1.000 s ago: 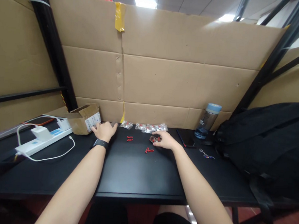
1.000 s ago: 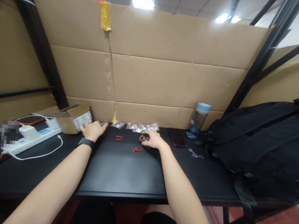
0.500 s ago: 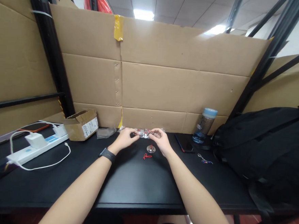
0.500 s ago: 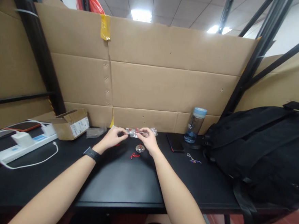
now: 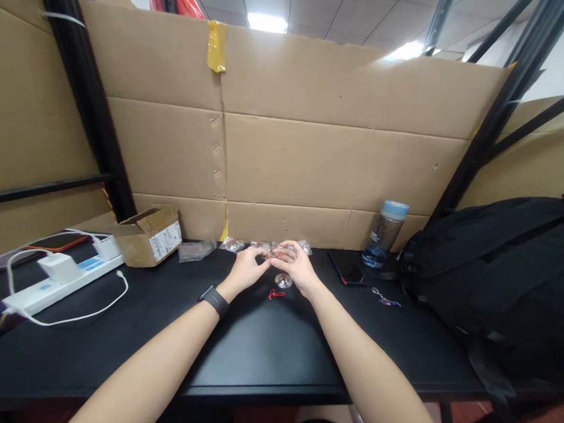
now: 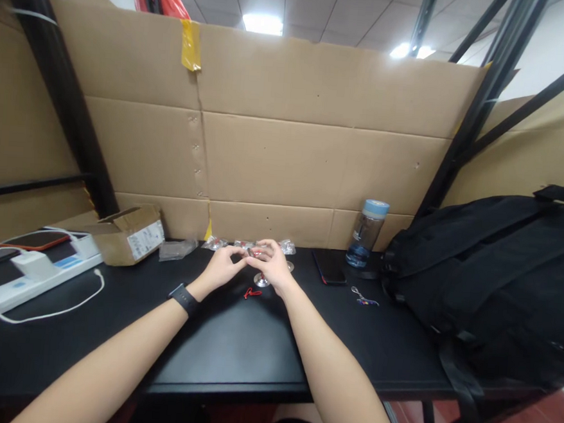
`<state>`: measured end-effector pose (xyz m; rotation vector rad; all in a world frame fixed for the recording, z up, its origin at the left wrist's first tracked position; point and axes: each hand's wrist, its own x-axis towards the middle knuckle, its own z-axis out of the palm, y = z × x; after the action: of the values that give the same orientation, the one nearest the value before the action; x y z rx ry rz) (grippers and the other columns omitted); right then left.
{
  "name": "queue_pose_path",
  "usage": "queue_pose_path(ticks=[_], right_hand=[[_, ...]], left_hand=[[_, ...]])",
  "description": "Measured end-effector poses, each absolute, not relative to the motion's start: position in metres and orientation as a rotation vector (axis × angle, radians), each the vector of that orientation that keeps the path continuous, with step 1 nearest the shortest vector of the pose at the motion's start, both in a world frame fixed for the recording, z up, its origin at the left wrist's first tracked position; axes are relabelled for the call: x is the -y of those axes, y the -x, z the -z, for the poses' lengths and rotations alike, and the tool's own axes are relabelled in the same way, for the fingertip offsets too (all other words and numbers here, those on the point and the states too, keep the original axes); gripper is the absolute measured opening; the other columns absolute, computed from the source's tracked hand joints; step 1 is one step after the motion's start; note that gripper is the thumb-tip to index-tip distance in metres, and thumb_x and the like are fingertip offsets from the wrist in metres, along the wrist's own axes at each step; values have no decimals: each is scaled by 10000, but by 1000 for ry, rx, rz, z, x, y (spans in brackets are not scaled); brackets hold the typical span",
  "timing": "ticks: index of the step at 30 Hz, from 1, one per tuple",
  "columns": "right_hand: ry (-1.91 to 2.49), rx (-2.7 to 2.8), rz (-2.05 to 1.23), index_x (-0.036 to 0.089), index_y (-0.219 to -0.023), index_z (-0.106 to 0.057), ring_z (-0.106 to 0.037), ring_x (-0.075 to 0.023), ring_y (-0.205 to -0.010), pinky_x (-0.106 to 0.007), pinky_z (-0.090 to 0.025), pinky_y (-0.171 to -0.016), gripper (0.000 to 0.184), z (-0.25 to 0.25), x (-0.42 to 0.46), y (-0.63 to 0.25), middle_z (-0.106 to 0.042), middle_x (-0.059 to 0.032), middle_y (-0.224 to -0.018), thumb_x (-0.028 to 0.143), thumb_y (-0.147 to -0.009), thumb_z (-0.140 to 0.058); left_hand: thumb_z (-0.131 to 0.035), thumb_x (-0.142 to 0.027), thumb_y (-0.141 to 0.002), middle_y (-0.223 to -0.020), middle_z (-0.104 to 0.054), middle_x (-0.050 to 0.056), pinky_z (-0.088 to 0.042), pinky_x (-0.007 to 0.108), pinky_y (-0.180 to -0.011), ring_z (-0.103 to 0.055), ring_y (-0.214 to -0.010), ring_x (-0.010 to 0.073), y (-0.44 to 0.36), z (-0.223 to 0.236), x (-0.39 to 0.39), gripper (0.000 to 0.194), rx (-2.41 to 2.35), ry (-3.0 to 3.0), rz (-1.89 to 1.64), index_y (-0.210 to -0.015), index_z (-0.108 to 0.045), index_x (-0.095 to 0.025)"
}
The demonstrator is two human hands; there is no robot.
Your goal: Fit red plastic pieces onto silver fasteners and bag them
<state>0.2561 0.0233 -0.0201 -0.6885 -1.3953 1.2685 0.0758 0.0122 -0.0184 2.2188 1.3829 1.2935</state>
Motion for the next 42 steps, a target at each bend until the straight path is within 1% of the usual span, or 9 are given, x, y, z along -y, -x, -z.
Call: queue_pose_path(ticks=[6, 10, 16, 19, 22, 27, 33, 39, 42], right_hand=[[845, 1475, -900, 227, -1014, -590, -680, -197, -922, -353, -540, -860, 466, 11, -43, -286, -707, -47, -1026, 375, -653, -847], [1194, 1807, -482, 199, -843, -662, -664, -193, -832, -315, -508, -815, 297, 11, -56, -324, -724, -21, -866, 270, -616, -839], [1413, 2030, -430, 196, -872, -716, -684, -184, -821, -257, -494, -755, 304, 32, -69, -346, -749, -16, -856, 262, -611, -859], [1439, 2055, -417, 213, -855, -730, -689, -202, -839, -282, -498, -778, 275, 35, -72, -349, -753, -16, -850, 253, -616, -861], [1450, 2065, -384, 228, -909, -747, -686, -228, -918, -323, -497, -841, 281, 30, -69, -349, -761, -36, -954, 231, -645, -843], [1114, 2306, -553, 241, -1100, -753, -660, -229, -1023, -320, -482, -909, 420, 19, -57, -330, -737, -50, -1145, 270, -688, -831], [1018, 2302, -782, 182, -838, -770, -653, -190, -710, -291, -479, -688, 159, 23, -48, -304, -751, -47, -780, 331, -807, -723], [783, 1915, -1013, 181, -879, -660, -686, -195, -776, -326, -511, -776, 290, 18, -43, -288, -738, -51, -791, 467, -852, -700], [696, 1863, -1110, 181, -886, -641, -689, -196, -787, -344, -527, -789, 350, 17, -37, -278, -731, -53, -802, 520, -836, -714]], left_hand=[[-581, -339, -916, -1033, -772, 75, -317, 469, -1011, -616, -1086, 282, -45, 1, -13, 201, -1847, -2389, -1083, -897, -755, -241], [-591, -328, -878, -936, -777, 81, -284, 483, -986, -632, -1028, 297, -17, -3, -18, 204, -2028, -2383, -745, -795, -753, -237], [-607, -335, -826, -887, -777, 73, -272, 492, -996, -668, -967, 303, -3, -5, -21, 192, -2071, -2336, -541, -752, -759, -244], [-632, -344, -811, -862, -777, 77, -269, 506, -1005, -671, -947, 301, -4, -4, -21, 185, -2052, -2328, -472, -727, -762, -243], [-649, -351, -806, -857, -778, 58, -273, 512, -1008, -675, -922, 286, -4, -2, -20, 162, -2010, -2338, -470, -741, -760, -253], [-604, -317, -833, -998, -773, 62, -294, 509, -1007, -657, -1020, 298, -8, -2, -19, 161, -1962, -2359, -567, -823, -754, -257], [-570, -371, -872, -1066, -775, 32, -383, 435, -988, -670, -1057, 275, -25, -1, -17, 224, -1820, -2388, -658, -882, -775, -284], [-659, -417, -840, -1055, -784, 23, -471, 322, -968, -699, -1023, 233, -50, 10, -18, 242, -1358, -2288, -922, -972, -792, -264], [-621, -377, -879, -1033, -782, 36, -490, 298, -948, -698, -992, 213, -61, 11, -15, 228, -1176, -2253, -1077, -953, -779, -229]])
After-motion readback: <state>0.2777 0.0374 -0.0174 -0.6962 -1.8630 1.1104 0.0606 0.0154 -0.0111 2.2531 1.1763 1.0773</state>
